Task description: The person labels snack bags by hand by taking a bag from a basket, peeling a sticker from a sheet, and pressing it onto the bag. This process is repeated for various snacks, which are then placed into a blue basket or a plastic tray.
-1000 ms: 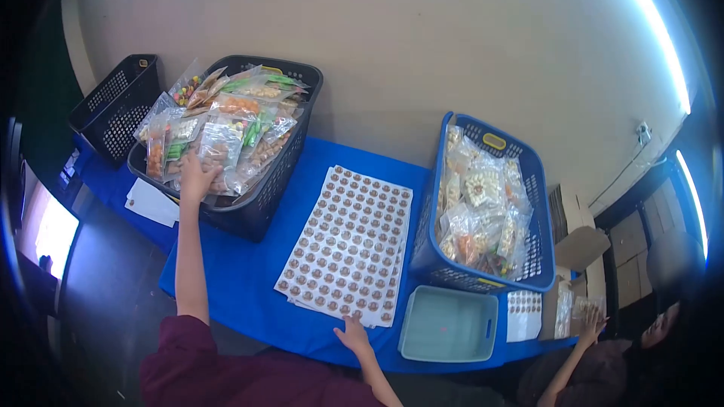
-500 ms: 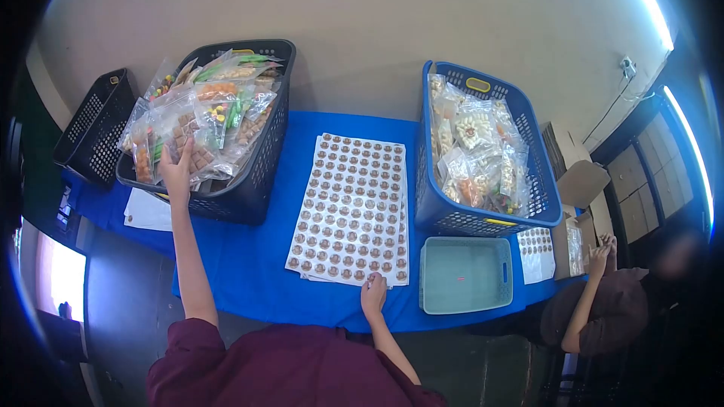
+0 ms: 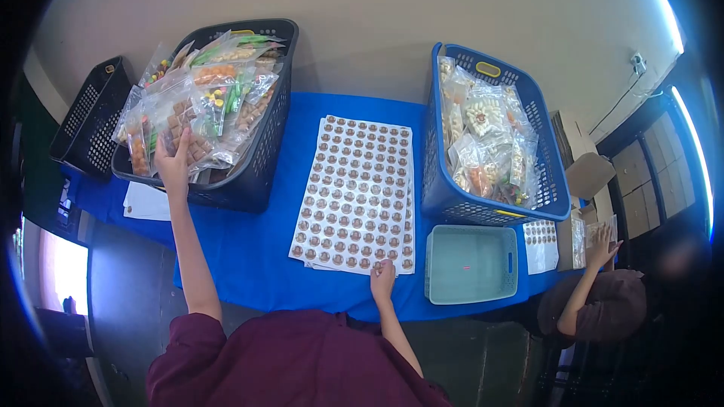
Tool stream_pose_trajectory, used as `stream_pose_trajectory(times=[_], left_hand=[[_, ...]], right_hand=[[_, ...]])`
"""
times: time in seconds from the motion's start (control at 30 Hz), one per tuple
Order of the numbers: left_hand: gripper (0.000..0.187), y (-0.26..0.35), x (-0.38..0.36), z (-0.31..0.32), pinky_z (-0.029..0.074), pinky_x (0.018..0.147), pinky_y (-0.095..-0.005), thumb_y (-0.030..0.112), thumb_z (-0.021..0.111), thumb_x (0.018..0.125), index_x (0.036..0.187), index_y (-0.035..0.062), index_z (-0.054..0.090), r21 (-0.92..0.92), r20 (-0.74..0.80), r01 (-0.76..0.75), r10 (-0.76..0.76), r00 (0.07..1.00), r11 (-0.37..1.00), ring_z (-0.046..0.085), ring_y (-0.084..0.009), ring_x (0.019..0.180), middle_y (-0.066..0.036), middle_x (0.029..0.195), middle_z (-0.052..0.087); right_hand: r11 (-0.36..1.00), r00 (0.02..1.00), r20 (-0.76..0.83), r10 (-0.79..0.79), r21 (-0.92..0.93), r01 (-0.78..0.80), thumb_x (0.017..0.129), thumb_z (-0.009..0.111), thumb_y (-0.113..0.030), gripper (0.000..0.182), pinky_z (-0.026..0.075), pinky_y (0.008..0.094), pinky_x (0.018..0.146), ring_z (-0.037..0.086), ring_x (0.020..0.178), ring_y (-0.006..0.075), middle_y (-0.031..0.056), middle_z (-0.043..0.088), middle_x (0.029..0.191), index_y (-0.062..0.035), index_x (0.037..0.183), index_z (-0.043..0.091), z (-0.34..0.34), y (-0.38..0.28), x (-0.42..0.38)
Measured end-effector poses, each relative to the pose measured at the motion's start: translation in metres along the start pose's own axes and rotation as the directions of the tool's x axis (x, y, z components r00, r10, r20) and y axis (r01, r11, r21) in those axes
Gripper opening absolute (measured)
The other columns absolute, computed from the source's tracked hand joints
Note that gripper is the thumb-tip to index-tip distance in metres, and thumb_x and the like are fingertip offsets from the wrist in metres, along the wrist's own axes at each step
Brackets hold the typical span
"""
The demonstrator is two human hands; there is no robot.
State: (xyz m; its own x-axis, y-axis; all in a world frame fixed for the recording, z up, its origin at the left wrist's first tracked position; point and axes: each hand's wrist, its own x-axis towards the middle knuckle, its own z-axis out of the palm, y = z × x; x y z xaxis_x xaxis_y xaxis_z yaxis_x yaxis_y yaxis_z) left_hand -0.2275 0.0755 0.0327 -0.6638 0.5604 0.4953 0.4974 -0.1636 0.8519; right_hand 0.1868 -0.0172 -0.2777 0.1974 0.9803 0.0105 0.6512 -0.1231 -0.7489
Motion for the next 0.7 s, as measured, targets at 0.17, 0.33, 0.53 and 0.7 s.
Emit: stream_pose_trajectory(times=[0.17, 0.33, 0.53, 0.7], left_hand=[[0.039, 0.0, -0.001, 0.001, 0.043, 0.076, -0.0275, 0.021, 0.065, 0.079, 0.102, -0.0065, 0.052, 0.023, -0.002, -0.013, 0.013, 1.0, 1.0, 0.053, -0.0144, 0.084, -0.011, 0.093, 0.058], [0.04, -0.003, 0.001, 0.0, 0.044, 0.076, -0.0283, 0.023, 0.065, 0.078, 0.102, -0.0061, 0.052, 0.055, 0.026, -0.022, 0.021, 0.999, 0.998, 0.055, -0.0157, 0.083, -0.012, 0.092, 0.059], [0.039, 0.001, 0.0, 0.0, 0.044, 0.074, -0.0289, 0.024, 0.065, 0.078, 0.101, -0.0058, 0.053, 0.069, 0.015, -0.036, 0.035, 0.999, 0.997, 0.057, -0.017, 0.08, -0.012, 0.089, 0.061], [0.036, 0.005, 0.001, -0.001, 0.044, 0.073, -0.0289, 0.022, 0.065, 0.078, 0.099, -0.0056, 0.054, 0.036, -0.006, -0.027, 0.027, 1.0, 0.999, 0.057, -0.0167, 0.079, -0.012, 0.088, 0.061]], right_hand=[[0.998, 0.999, -0.042, -0.024, 0.056, 0.027, 0.069, 0.064, -0.002, 0.023, 0.041, 0.0315, 0.061, 0.048, 0.064, 0.0201, 0.0093, 0.046, 0.075, -0.0022, 0.086, 0.048, 0.006, 0.013, -0.005], [0.992, 0.99, -0.141, 0.028, 0.124, -0.011, 0.072, 0.062, -0.002, 0.022, 0.042, 0.0322, 0.063, 0.049, 0.066, 0.0216, 0.0117, 0.045, 0.084, -0.0005, 0.089, 0.049, 0.009, -0.005, -0.019], [0.994, 0.984, -0.178, 0.019, 0.109, 0.001, 0.072, 0.063, -0.002, 0.023, 0.042, 0.0322, 0.063, 0.049, 0.066, 0.0218, 0.0122, 0.044, 0.086, -0.001, 0.09, 0.05, 0.006, -0.009, -0.018], [1.0, 0.995, -0.101, 0.018, 0.022, -0.016, 0.07, 0.065, -0.006, 0.017, 0.042, 0.031, 0.063, 0.048, 0.065, 0.0205, 0.0106, 0.047, 0.081, -0.0026, 0.082, 0.054, 0.009, 0.005, -0.011]])
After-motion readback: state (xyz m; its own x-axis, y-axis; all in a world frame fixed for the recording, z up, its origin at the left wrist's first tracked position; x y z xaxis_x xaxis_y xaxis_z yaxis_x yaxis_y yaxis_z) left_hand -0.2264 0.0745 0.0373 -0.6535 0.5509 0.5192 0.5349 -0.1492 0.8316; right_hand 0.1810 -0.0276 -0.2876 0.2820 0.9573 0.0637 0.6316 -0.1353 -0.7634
